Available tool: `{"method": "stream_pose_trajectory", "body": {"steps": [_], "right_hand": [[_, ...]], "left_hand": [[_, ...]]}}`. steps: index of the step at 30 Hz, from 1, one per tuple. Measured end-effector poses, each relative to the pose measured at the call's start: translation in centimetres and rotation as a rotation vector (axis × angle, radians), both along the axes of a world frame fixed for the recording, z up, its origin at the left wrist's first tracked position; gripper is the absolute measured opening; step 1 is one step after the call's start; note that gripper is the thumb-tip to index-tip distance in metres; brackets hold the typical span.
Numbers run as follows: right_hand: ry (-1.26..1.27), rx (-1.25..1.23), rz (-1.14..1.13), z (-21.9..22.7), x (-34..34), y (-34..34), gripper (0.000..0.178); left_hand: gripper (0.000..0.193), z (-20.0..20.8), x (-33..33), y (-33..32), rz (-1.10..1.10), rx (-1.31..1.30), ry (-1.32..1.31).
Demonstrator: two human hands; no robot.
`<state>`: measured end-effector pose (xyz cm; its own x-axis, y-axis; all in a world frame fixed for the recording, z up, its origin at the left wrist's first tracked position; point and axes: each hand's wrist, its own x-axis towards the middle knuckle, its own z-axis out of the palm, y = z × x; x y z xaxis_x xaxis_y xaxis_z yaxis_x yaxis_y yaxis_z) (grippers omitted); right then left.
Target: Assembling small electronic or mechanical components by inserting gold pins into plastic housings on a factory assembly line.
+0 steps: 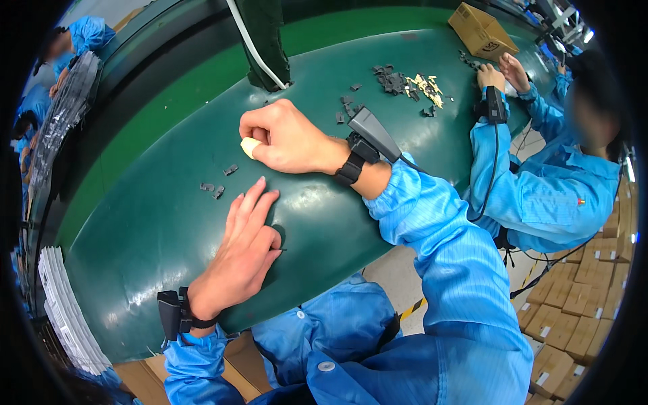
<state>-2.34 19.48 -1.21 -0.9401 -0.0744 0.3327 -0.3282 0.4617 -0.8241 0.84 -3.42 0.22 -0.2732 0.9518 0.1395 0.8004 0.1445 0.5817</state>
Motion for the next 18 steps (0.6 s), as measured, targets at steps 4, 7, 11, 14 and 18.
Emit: {"method": "stream_pose_trajectory", "body": {"steps": [4, 7, 11, 14, 18], "right_hand": [[0.008, 0.002, 0.030, -0.2, 0.0, 0.2, 0.006], [-0.122, -0.252, 0.084, 0.5, 0.3, -0.3, 0.006], [-0.602, -0.684, 0.466, 2.0, 2.0, -2.0, 0.016], [-0.760, -0.798, 0.691, 1.4, 2.7, -2.7, 0.026], [-0.771, -0.807, 0.728, 1.6, 2.8, -2.6, 0.020]], "left_hand": [[0.021, 0.0, -0.5, 0.1, -0.016, 0.041, 0.041], [0.016, 1.0, -1.1, -0.4, 0.102, 0.218, 0.062], [0.012, 2.9, -1.0, -1.5, 0.389, 0.459, 0.228], [0.017, 1.7, -0.9, -1.9, 0.433, 0.475, 0.318], [0.023, 1.6, -1.0, -1.9, 0.438, 0.484, 0.415]]}}
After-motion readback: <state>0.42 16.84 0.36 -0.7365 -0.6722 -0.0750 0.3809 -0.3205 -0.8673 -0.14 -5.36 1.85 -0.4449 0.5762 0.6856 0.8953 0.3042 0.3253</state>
